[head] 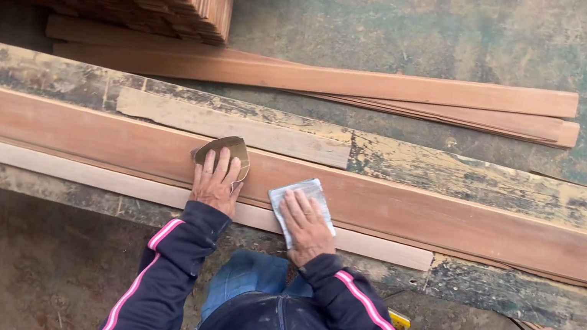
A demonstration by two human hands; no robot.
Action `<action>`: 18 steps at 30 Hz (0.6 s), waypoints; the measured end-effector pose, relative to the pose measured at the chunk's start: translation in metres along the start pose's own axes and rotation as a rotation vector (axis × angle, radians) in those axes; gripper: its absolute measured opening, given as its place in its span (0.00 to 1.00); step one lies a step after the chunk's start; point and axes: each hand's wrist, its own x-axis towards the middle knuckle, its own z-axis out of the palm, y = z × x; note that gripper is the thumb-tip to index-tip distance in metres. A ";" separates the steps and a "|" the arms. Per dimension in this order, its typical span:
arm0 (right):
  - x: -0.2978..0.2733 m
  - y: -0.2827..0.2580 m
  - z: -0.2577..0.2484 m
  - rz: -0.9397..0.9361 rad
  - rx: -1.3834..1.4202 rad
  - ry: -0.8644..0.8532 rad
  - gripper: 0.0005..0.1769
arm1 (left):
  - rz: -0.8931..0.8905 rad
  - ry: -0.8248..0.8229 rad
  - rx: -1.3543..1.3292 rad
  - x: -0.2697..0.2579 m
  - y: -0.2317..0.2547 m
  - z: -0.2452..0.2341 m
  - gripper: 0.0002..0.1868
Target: Manually sanding wooden planks using sheets of sandpaper.
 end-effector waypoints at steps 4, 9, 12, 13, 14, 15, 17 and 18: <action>-0.032 0.024 -0.024 0.002 -0.185 -0.105 0.56 | -0.112 -0.012 0.038 -0.022 -0.098 -0.021 0.32; -0.030 0.018 0.014 0.069 -0.240 0.105 0.47 | -0.207 0.076 0.033 -0.054 -0.182 -0.038 0.31; 0.068 -0.064 0.046 -0.095 -0.178 -0.116 0.52 | -0.208 0.070 0.051 -0.049 -0.174 -0.039 0.32; 0.092 -0.081 0.054 -0.102 -0.178 -0.115 0.52 | -0.213 0.073 0.053 -0.050 -0.174 -0.041 0.32; 0.115 -0.097 0.062 -0.163 -0.129 -0.144 0.50 | -0.212 0.059 0.040 -0.051 -0.174 -0.043 0.33; 0.140 -0.114 0.070 -0.224 -0.081 -0.170 0.48 | -0.208 0.047 0.027 -0.049 -0.174 -0.045 0.33; 0.142 -0.114 0.071 -0.257 -0.122 -0.153 0.46 | -0.205 0.010 0.018 -0.050 -0.177 -0.052 0.33; 0.143 -0.115 0.072 -0.285 -0.160 -0.138 0.45 | -0.199 -0.033 0.007 -0.051 -0.180 -0.056 0.34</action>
